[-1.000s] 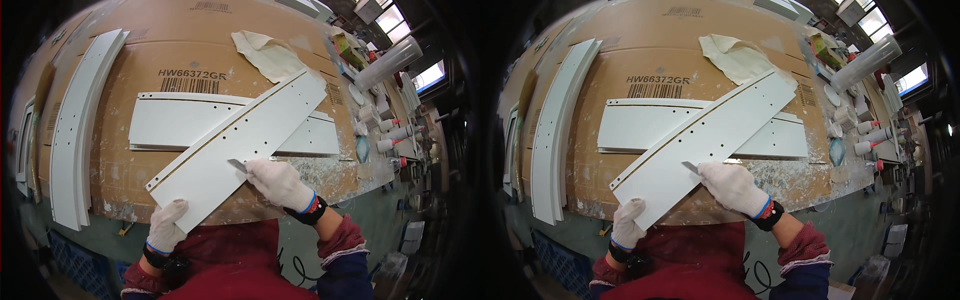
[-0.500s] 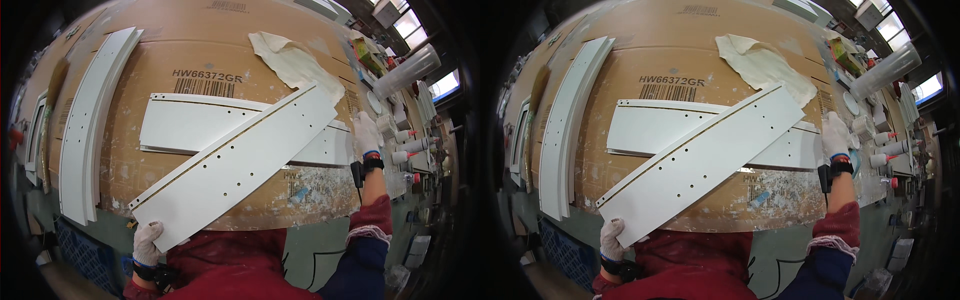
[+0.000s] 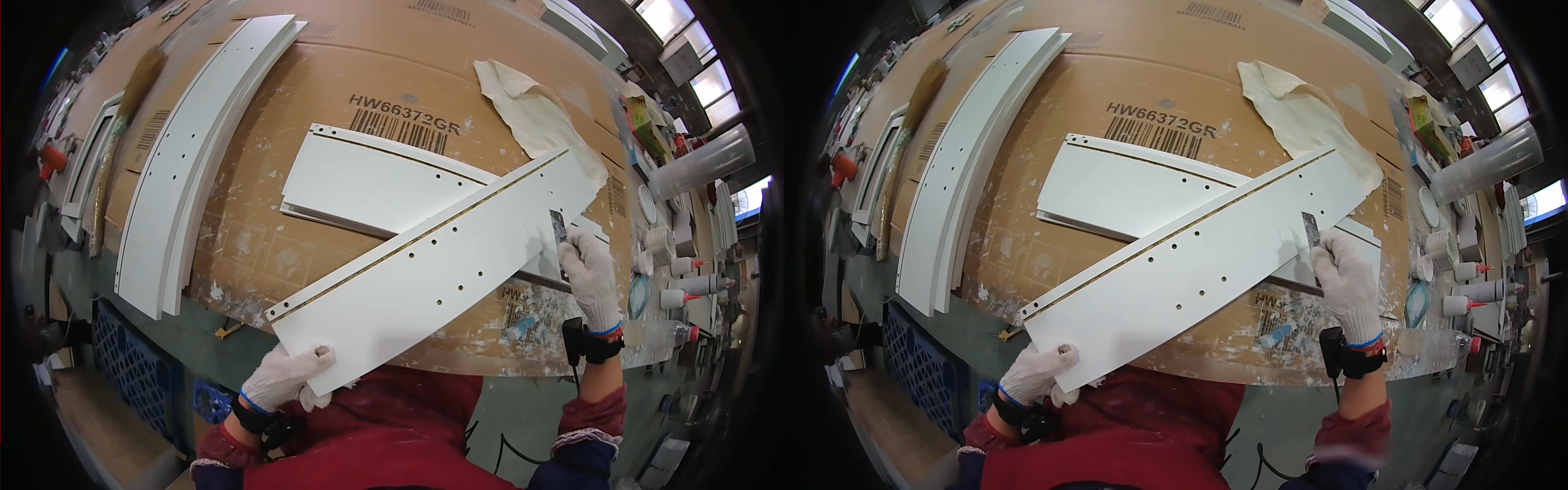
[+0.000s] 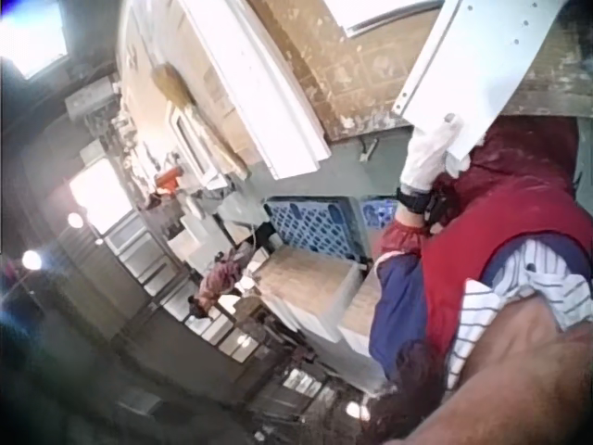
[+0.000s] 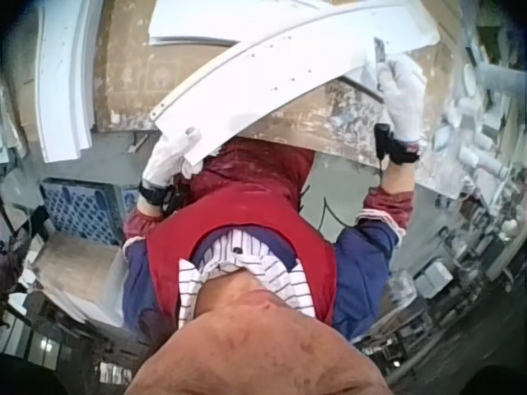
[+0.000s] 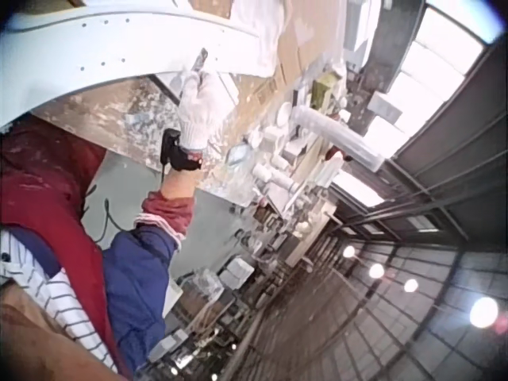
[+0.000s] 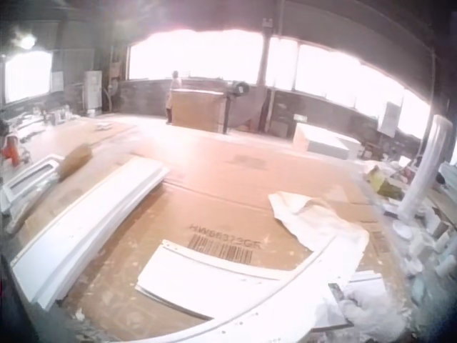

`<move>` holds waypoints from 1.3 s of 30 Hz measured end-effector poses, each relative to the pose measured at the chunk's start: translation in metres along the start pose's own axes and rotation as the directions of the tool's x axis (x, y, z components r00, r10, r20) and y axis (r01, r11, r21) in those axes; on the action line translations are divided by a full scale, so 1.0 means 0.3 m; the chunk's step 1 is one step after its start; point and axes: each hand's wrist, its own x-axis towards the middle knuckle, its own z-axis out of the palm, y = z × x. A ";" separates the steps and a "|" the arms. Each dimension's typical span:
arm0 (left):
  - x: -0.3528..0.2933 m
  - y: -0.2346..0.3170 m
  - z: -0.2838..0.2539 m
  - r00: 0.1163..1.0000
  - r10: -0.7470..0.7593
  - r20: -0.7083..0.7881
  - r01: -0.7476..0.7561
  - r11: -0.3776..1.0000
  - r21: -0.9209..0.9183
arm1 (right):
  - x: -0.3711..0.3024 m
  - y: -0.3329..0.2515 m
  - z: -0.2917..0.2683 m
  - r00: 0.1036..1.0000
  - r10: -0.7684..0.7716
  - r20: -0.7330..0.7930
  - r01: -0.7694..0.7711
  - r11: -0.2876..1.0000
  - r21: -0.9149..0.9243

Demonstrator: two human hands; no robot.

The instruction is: The person wipes the surface of white rectangular panels with a cloth, then uses a small tool to scrape or clean the edges and holes. They handle the panels one at a time, flipping them over to clean both sides and different sections before placing them back on the workbench.

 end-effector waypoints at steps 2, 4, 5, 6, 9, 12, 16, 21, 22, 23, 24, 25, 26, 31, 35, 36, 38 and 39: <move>0.010 -0.009 0.020 1.000 -0.012 0.007 0.012 0.997 0.075 | 0.045 -0.025 0.015 0.998 -0.068 0.003 0.068 0.994 -0.087; 0.011 -0.039 0.020 0.998 0.027 0.065 -0.035 0.991 0.128 | 0.103 -0.044 0.046 0.987 -0.158 0.000 0.155 0.971 -0.180; 0.035 -0.034 0.017 0.987 0.009 0.160 -0.027 0.994 0.107 | 0.131 -0.060 0.044 0.996 -0.088 -0.001 0.086 0.967 -0.240; 0.033 -0.028 0.017 0.974 -0.007 0.228 -0.011 0.997 0.081 | 0.158 -0.050 0.067 0.993 -0.114 0.001 0.111 0.960 -0.259; 0.043 -0.012 0.031 0.945 -0.098 0.313 0.069 0.992 0.102 | 0.217 -0.070 0.120 0.988 -0.152 0.022 0.149 0.915 -0.376; 0.076 -0.041 0.046 0.918 0.010 0.396 -0.040 0.997 0.066 | 0.152 -0.168 0.233 0.929 -0.356 0.105 0.366 0.835 -0.411; 0.079 -0.038 0.057 0.900 0.052 0.433 -0.056 0.998 -0.004 | 0.000 -0.329 0.386 0.737 -0.631 0.242 0.675 0.665 -0.320; 0.163 -0.153 0.013 0.835 0.093 0.542 -0.071 0.996 -0.062 | -0.206 -0.572 0.499 0.322 -0.641 0.696 0.786 0.591 0.180; 0.161 -0.144 0.011 0.839 0.094 0.535 -0.097 0.995 -0.022 | -0.216 -0.586 0.505 0.263 -0.616 0.742 0.784 0.585 0.208; 0.154 -0.129 0.013 0.843 0.094 0.530 -0.123 0.992 0.020 | -0.218 -0.598 0.480 0.322 -0.599 0.733 0.711 0.664 0.231; 0.140 -0.110 0.022 0.847 0.103 0.521 -0.152 0.987 0.052 | -0.216 -0.606 0.455 0.370 -0.576 0.729 0.634 0.730 0.256; 0.113 -0.047 0.048 0.888 -0.004 0.460 -0.075 0.986 0.152 | -0.211 -0.563 0.433 0.481 -0.592 0.647 0.597 0.761 0.253; 0.093 -0.019 0.057 0.889 0.024 0.457 -0.072 0.993 0.089 | -0.209 -0.487 0.403 0.586 -0.593 0.553 0.558 0.789 0.255; 0.098 -0.036 0.060 0.883 0.080 0.463 -0.099 0.995 0.017 | -0.292 -0.183 0.175 0.985 0.060 0.164 -0.111 0.940 0.323; 0.104 -0.016 0.104 0.891 0.062 0.450 -0.072 0.997 0.004 | -0.412 0.164 0.053 0.956 0.290 -0.046 -0.271 0.931 0.245; 0.106 -0.021 0.113 0.897 0.069 0.436 -0.064 0.998 -0.027 | -0.419 0.161 0.061 0.946 0.320 -0.052 -0.300 0.926 0.229; 0.118 -0.044 0.135 0.910 0.084 0.406 -0.051 0.995 -0.091 | -0.418 0.148 0.086 0.948 0.318 -0.011 -0.313 0.936 0.161; 0.125 -0.045 0.148 0.907 0.069 0.416 -0.038 0.996 -0.084 | -0.413 0.163 0.097 0.950 0.313 -0.007 -0.311 0.945 0.105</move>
